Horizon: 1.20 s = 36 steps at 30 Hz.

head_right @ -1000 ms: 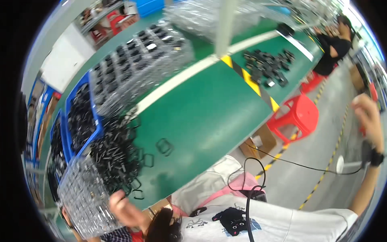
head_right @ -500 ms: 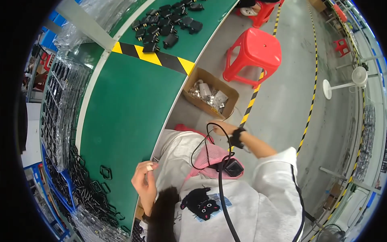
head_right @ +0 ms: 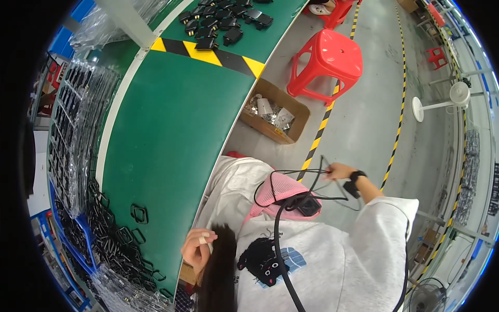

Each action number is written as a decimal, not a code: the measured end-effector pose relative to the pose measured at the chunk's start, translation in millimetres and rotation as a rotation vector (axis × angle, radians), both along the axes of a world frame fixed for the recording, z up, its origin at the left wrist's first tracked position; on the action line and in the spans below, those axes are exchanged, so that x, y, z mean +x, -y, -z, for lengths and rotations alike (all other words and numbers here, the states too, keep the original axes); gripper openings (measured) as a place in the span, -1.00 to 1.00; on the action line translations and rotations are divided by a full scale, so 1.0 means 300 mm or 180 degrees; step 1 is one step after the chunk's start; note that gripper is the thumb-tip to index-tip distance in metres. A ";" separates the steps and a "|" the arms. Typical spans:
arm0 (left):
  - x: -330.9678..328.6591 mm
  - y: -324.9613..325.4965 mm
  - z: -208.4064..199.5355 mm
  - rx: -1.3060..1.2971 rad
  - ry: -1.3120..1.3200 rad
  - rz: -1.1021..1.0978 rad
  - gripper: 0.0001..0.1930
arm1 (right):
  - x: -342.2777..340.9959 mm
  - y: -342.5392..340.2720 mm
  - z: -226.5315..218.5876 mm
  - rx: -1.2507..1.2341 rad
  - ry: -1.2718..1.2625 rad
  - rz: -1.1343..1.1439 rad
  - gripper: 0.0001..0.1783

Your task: The person peels protective film from smartwatch screens by hand, places the smartwatches into a plastic tray, and then gathers more smartwatches from the table into a pile.

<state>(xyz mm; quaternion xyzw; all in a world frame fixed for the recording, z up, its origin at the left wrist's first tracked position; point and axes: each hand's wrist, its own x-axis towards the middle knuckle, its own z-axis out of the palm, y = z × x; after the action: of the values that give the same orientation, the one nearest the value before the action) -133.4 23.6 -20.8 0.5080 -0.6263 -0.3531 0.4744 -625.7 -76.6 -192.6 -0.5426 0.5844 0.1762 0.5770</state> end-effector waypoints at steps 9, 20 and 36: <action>0.002 0.087 0.009 -0.0549 0.0340 -0.0096 -0.78 | 0.004 -0.034 -0.123 -0.0171 -0.1290 -0.1221 -0.02; -0.046 0.516 -0.198 0.0051 0.0495 0.0050 -0.81 | 0.492 1.125 -0.654 -0.5079 0.1123 -0.0049 -0.62; -0.186 1.580 -0.043 -0.0599 0.2437 -0.0585 -0.30 | 0.566 1.682 -0.557 -0.4011 0.0023 -0.1355 -0.32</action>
<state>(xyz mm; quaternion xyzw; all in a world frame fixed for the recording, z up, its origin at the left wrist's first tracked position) -189.0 -450.5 -7.9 0.6110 -0.7393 -0.0356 0.2808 -455.9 -581.3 -25.5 -0.8803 0.4539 -0.0909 0.1040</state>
